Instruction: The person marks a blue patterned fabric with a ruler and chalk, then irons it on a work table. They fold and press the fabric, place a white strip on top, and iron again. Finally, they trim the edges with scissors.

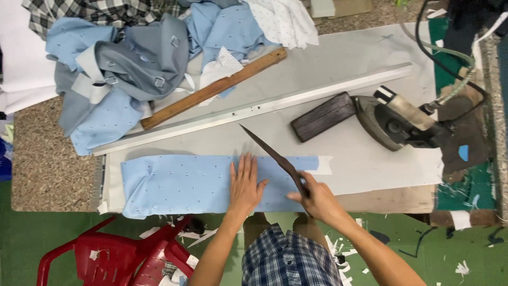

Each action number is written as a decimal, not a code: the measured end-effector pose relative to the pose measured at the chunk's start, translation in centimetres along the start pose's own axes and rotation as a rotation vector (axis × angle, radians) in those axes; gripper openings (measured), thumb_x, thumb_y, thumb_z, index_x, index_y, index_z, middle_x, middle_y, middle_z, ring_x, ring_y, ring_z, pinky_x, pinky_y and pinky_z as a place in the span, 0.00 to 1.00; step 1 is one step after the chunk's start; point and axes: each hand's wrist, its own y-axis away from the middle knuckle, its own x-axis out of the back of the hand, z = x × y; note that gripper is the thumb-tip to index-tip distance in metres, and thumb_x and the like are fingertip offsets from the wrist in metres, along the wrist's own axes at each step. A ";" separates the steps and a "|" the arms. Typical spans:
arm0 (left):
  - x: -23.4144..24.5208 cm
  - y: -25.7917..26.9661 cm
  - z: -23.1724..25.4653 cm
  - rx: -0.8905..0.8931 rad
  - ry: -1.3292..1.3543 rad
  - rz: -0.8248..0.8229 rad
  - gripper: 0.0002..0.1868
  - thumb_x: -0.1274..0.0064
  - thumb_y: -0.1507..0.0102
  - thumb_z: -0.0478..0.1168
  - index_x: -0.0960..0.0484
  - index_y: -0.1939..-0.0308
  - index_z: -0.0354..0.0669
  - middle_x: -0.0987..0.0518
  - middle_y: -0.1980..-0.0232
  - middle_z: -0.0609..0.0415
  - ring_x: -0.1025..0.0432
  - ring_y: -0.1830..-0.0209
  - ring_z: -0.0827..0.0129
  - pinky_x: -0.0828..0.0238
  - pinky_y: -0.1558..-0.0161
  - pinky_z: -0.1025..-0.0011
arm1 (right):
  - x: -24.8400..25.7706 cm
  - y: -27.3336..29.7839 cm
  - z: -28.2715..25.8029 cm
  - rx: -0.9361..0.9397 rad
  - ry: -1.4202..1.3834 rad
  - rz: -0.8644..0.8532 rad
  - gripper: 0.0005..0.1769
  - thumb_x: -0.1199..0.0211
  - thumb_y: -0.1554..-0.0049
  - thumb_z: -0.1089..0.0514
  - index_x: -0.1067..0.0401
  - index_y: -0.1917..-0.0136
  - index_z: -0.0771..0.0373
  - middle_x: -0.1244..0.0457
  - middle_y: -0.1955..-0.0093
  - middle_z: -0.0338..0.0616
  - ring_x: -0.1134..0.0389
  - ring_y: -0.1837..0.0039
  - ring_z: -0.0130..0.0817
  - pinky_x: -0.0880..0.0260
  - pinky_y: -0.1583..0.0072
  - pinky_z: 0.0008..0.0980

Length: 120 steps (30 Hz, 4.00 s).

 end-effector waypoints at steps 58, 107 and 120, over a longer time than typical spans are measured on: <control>-1.4 -6.7 3.6 -0.440 -0.151 -0.116 0.39 0.72 0.28 0.61 0.45 0.23 0.34 0.45 0.19 0.43 0.54 0.18 0.55 0.65 0.21 0.51 | 1.7 10.9 15.7 -0.600 0.105 0.215 0.38 0.53 0.41 0.36 0.47 0.26 0.59 0.33 0.74 0.41 0.35 0.78 0.31 0.27 0.78 0.26; -17.3 -0.9 30.8 0.818 -0.312 0.703 0.26 0.52 0.31 0.55 0.23 0.37 0.42 0.27 0.48 0.49 0.31 0.49 0.56 0.34 0.52 0.61 | 27.1 -9.7 17.6 -0.006 0.853 -1.185 0.46 0.63 0.55 0.20 0.32 0.38 0.50 0.38 0.65 0.33 0.37 0.65 0.23 0.32 0.62 0.24; -16.2 -0.8 29.1 0.692 -0.179 0.908 0.18 0.33 0.36 0.37 0.20 0.47 0.32 0.26 0.52 0.49 0.32 0.57 0.61 0.31 0.57 0.67 | 20.8 -4.6 20.0 -0.066 0.316 -1.091 0.41 0.53 0.44 0.28 0.35 0.35 0.63 0.46 0.71 0.33 0.47 0.71 0.24 0.41 0.68 0.28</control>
